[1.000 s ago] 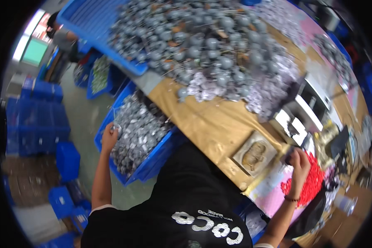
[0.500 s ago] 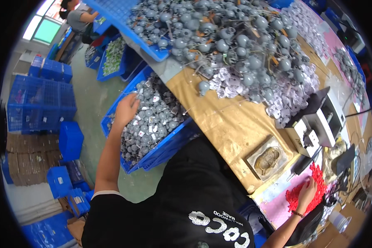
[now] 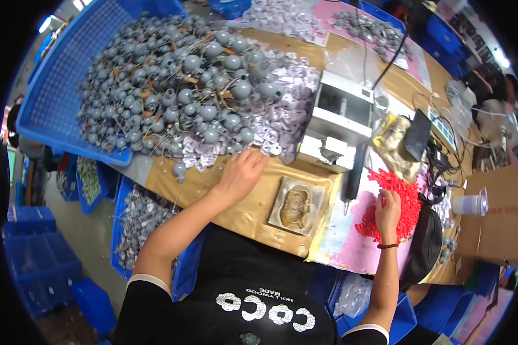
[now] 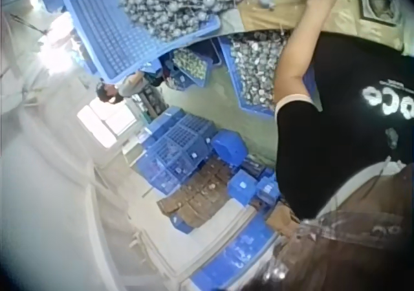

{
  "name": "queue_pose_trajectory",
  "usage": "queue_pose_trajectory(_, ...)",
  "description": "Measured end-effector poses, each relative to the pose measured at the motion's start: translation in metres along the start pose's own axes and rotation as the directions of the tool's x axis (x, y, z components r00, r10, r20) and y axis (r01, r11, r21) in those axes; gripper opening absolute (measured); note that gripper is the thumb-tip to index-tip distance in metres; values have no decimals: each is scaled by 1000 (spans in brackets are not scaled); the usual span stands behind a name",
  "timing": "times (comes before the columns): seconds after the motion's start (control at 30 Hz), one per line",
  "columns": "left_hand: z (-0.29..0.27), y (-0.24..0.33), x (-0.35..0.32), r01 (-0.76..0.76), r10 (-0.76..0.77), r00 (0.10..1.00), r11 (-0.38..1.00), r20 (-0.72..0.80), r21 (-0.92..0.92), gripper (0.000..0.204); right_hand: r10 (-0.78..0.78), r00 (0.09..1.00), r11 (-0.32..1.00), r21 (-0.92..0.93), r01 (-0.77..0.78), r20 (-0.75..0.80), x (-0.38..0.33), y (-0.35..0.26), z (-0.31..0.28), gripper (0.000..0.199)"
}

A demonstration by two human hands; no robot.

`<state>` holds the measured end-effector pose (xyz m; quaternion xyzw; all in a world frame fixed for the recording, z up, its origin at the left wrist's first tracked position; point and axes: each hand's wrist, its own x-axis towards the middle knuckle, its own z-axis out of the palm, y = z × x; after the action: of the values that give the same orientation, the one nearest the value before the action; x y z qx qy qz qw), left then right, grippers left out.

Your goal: Assembling small plastic or mechanical components using a suspended electric screwdriver.

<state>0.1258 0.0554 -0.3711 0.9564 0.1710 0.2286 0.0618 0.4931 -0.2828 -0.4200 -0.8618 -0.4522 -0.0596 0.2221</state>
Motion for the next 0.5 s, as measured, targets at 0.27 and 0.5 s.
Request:
queue_pose_trajectory(0.27, 58, -12, 37, -75, 78, 995, 995, -55, 61, 26, 117, 993, 915, 390, -103, -10, -10, -69, -16, 8)
queue_pose_trajectory(0.5, -12, 43, 20, 269, -183, 961, 790, 207, -551, 20, 125, 988, 803, 575, -155, 91, -16, -115, -19, 9)
